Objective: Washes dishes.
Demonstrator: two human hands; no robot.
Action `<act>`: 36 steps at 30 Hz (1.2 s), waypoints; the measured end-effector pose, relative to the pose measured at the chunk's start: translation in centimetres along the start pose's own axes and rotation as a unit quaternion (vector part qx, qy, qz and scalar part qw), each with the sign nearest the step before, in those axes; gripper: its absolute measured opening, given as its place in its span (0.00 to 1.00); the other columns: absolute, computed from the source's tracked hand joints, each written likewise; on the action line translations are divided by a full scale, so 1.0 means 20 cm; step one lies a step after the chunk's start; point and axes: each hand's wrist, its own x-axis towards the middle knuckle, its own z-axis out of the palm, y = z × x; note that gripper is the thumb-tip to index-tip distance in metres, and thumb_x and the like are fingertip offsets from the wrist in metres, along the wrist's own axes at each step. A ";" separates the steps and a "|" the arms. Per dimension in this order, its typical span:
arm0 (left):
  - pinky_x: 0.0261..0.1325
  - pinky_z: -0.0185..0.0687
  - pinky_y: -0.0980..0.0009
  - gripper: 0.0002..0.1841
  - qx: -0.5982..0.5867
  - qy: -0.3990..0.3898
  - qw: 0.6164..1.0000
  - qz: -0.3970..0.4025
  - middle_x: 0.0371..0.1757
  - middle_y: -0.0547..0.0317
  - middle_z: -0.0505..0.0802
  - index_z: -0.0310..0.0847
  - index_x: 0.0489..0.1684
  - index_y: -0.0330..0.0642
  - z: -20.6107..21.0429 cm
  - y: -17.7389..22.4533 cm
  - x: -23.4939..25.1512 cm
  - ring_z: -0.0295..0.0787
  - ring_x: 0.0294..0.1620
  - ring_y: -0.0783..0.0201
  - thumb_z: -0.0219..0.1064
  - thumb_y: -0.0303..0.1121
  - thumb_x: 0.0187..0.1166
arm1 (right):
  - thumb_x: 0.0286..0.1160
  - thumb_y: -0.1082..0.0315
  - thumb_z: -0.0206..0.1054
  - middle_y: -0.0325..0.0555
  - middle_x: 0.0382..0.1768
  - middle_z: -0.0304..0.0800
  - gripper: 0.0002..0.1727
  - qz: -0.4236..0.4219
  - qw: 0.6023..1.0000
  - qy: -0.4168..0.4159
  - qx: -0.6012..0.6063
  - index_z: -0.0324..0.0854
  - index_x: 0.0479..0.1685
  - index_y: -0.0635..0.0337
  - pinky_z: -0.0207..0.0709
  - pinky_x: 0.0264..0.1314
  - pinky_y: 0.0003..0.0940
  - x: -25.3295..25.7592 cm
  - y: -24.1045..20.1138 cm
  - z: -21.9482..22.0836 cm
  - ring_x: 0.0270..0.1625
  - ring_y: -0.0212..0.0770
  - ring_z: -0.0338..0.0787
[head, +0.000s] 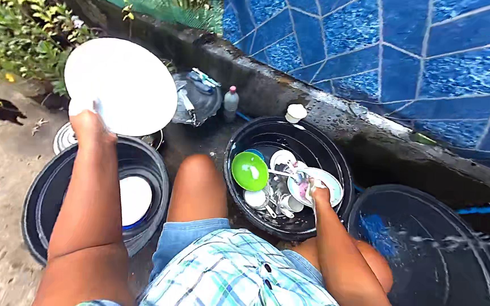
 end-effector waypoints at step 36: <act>0.78 0.71 0.45 0.27 0.526 0.034 0.733 -0.429 0.76 0.29 0.79 0.76 0.69 0.24 -1.17 -1.64 -0.06 0.74 0.80 0.40 0.62 0.41 0.83 | 0.90 0.56 0.58 0.74 0.66 0.85 0.23 -0.035 0.866 -0.190 -0.462 0.78 0.73 0.64 0.67 0.74 0.75 -0.11 -0.03 0.21 0.74 0.72 0.82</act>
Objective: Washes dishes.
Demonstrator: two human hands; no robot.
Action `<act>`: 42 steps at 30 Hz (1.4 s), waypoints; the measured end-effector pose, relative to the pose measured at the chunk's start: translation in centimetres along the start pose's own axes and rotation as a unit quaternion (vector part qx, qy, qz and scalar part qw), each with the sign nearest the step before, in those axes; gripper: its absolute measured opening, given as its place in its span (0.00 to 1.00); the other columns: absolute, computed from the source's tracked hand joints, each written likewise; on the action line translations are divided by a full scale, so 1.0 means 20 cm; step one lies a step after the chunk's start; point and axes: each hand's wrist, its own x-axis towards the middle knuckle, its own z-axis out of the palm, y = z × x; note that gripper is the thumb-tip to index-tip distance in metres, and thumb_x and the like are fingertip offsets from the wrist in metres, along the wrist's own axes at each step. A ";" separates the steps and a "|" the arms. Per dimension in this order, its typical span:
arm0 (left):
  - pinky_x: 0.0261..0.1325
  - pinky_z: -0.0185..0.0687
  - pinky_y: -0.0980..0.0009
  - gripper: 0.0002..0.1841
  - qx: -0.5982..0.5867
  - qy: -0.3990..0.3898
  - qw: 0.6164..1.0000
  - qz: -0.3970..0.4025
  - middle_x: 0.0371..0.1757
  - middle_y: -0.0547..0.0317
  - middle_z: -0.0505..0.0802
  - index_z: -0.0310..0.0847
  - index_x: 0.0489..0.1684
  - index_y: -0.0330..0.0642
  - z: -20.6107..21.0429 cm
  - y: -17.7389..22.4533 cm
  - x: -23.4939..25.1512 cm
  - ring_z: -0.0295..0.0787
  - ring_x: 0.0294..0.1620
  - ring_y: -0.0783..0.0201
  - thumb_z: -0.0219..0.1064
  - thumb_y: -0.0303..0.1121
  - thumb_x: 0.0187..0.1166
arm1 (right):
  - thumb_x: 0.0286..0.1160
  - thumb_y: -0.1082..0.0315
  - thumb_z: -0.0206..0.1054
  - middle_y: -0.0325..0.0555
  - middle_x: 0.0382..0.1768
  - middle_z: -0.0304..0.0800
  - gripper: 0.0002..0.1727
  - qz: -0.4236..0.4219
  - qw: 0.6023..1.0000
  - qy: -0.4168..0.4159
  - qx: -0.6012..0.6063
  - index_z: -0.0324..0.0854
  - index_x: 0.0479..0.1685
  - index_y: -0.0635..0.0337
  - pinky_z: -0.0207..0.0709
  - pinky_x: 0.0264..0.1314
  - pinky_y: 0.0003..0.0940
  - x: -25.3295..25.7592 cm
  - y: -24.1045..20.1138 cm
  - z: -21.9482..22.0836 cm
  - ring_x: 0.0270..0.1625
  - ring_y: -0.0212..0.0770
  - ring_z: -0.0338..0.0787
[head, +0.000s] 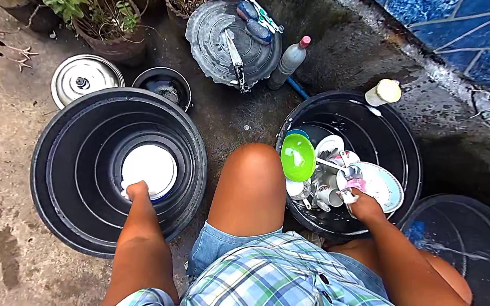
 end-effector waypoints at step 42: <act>0.65 0.67 0.20 0.23 0.229 -0.007 0.711 0.665 0.59 0.23 0.87 0.81 0.62 0.28 -0.31 1.35 -1.44 0.83 0.64 0.23 0.59 0.44 0.90 | 0.93 0.55 0.54 0.50 0.46 0.87 0.23 0.055 0.772 0.138 0.618 0.74 0.74 0.62 0.81 0.41 0.32 -0.14 0.60 -0.31 0.35 0.35 0.85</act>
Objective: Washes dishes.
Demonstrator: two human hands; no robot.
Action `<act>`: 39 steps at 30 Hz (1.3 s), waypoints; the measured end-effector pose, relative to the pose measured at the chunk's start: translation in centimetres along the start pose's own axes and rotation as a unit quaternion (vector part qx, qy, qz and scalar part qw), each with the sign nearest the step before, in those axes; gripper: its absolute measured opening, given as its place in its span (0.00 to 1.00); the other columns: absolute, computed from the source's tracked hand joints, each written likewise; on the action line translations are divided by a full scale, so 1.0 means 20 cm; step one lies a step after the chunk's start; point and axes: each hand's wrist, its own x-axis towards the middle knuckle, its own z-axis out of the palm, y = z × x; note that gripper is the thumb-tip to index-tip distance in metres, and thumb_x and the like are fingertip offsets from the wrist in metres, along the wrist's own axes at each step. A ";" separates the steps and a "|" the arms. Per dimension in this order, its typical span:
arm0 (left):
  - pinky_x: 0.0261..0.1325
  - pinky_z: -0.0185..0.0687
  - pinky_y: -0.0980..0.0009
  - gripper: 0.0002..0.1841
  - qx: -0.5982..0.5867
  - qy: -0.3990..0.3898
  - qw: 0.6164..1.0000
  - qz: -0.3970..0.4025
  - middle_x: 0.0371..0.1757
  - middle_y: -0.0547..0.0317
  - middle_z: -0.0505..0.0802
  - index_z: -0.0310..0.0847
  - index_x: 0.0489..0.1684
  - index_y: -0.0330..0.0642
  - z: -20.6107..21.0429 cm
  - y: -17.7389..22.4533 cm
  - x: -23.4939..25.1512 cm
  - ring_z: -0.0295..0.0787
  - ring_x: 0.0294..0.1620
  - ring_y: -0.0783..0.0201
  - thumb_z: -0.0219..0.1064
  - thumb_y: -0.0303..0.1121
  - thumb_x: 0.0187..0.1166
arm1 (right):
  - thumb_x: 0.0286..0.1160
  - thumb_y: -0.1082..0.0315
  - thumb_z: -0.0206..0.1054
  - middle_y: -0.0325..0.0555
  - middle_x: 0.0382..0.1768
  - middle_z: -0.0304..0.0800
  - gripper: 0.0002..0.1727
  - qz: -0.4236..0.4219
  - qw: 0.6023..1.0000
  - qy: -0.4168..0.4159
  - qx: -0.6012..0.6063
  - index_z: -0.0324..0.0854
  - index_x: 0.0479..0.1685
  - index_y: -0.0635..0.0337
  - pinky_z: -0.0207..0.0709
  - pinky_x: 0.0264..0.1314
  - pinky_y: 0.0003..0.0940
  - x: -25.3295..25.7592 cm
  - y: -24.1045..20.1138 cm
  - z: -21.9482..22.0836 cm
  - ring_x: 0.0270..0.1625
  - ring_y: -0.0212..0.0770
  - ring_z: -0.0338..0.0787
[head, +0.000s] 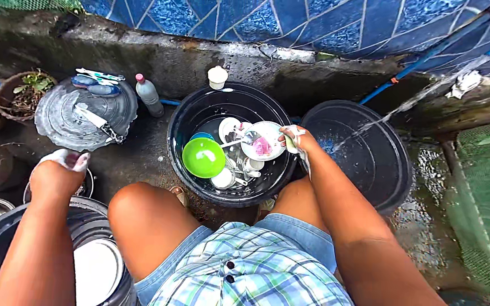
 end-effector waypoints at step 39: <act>0.73 0.76 0.44 0.21 -0.340 -0.135 0.931 -0.011 0.63 0.33 0.88 0.78 0.71 0.30 1.20 1.27 0.18 0.86 0.66 0.44 0.55 0.38 0.92 | 0.94 0.50 0.52 0.68 0.67 0.85 0.27 -0.014 0.919 -0.067 -0.389 0.76 0.74 0.63 0.69 0.72 0.75 0.03 0.17 -0.33 0.73 0.69 0.83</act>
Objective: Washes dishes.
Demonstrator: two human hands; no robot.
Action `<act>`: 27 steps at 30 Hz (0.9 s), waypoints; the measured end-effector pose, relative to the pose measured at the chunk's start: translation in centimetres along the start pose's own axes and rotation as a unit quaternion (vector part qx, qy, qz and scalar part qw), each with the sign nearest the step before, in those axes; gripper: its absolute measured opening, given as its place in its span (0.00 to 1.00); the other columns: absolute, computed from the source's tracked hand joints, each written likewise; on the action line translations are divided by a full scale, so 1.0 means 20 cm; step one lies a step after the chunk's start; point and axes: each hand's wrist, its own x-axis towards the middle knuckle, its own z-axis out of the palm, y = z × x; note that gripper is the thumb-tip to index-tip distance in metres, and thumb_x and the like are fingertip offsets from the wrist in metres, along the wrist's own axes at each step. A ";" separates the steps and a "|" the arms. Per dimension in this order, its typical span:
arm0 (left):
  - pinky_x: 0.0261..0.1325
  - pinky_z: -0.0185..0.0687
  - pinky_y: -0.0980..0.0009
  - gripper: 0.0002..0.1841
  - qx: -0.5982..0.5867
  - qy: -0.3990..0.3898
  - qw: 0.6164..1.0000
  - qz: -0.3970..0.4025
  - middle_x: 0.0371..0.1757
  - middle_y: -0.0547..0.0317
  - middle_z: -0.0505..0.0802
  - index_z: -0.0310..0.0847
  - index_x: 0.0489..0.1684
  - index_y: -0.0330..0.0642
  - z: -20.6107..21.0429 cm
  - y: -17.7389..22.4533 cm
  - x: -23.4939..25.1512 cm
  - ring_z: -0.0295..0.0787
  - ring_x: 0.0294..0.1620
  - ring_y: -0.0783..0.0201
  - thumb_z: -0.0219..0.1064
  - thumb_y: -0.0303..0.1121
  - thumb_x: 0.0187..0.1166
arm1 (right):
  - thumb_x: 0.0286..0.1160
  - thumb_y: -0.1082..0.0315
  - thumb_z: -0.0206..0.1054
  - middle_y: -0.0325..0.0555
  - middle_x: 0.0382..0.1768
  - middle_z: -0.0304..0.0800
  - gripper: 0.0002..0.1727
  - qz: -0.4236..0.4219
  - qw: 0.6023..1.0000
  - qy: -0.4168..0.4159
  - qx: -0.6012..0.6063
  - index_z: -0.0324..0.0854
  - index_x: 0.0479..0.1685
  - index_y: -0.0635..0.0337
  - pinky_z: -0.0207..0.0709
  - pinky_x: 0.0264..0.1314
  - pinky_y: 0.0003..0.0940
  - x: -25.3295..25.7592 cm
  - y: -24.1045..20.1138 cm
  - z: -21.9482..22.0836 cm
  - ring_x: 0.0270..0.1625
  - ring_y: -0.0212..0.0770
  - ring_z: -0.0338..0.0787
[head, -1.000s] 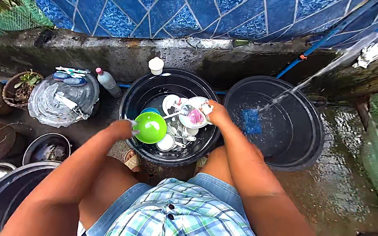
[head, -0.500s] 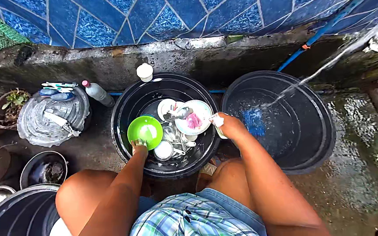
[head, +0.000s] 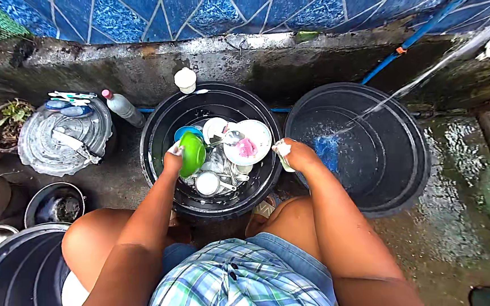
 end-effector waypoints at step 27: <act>0.80 0.65 0.34 0.22 0.346 -0.200 0.716 0.573 0.71 0.42 0.88 0.80 0.76 0.42 0.08 0.63 -0.59 0.84 0.73 0.41 0.62 0.32 0.83 | 0.91 0.68 0.47 0.54 0.48 0.83 0.20 0.130 0.667 0.194 0.708 0.64 0.77 0.64 0.84 0.37 0.35 -0.02 0.28 -0.25 0.36 0.41 0.87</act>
